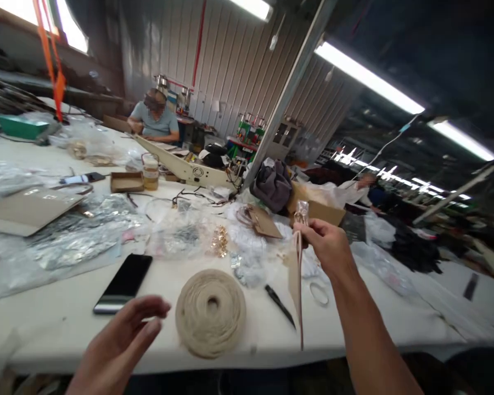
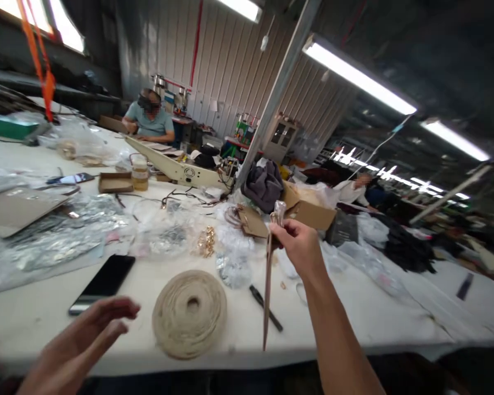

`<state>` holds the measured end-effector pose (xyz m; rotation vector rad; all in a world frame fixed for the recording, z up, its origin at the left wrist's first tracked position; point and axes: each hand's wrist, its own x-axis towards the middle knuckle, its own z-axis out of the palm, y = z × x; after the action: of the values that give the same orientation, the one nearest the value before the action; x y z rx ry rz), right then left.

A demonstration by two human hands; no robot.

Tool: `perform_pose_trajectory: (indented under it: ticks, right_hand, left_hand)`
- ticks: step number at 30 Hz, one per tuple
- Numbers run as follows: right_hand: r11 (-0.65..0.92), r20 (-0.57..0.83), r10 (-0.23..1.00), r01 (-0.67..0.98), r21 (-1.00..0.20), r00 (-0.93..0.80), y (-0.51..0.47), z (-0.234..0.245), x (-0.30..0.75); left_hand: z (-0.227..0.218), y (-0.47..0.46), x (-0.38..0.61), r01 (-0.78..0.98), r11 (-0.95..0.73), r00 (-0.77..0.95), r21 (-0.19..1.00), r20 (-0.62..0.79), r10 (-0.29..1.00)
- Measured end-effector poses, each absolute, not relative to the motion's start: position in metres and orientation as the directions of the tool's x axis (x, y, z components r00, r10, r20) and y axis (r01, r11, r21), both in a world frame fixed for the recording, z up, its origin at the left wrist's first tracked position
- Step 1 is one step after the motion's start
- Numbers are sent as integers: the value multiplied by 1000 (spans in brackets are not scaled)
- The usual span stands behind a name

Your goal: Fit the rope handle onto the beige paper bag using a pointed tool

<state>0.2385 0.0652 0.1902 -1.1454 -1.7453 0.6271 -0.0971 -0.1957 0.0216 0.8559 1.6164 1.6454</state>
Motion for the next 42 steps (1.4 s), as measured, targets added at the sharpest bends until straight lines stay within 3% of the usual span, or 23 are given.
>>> perform_pose_trajectory:
  ticks: [2,4,7,9,12,15,20,23,27,30,35,42]
  right_hand:
    - [434,377,901,483,-760,-217,20,159,202]
    - [394,297,917,501,-771,-264,-13,119,158]
    - [259,173,963,519,-815,-208,-34,60,97]
    - [218,133,966,423,-879,-221,-36,31,75]
    - [355,235,895,283,-891,-380,-39,9,76]
    - [527,380,831,358,-771,-405,-46,1,106]
    - [573,357,809,490,-656,-467,-49,-15,145]
    - [593,387,791,440,-674,-474,-51,-25,151]
    - [527,410,843,384,-758,-348,-34,-27,158]
    - [519,417,854,437,-734,-312,5,-18,159]
    - [490,275,871,740,-460,-406,91,3,134]
    - [429,82,900,835,-345,-428,148,-5,91]
  left_hand:
    - [35,-182,-88,-90,-49,-325,995,17,946]
    - [34,-165,-80,-123,-51,-197,991,26,980]
    - [13,-144,-75,-27,-13,-169,1000,8,986]
    - [-5,-135,-79,122,8,-188,993,15,982]
    - [-26,-129,-89,305,30,-231,952,43,972]
    - [-35,-128,-94,355,67,-291,932,43,956]
    - [-35,-118,-83,464,-31,-312,885,196,929]
    - [-36,-113,-77,526,-54,-310,849,251,917]
    - [-44,-113,-78,552,-13,-333,834,235,913]
    - [-49,-115,-78,562,6,-339,827,223,914]
    - [-54,-118,-79,560,-16,-358,828,260,897]
    - [-49,-142,-101,559,3,-457,829,305,836]
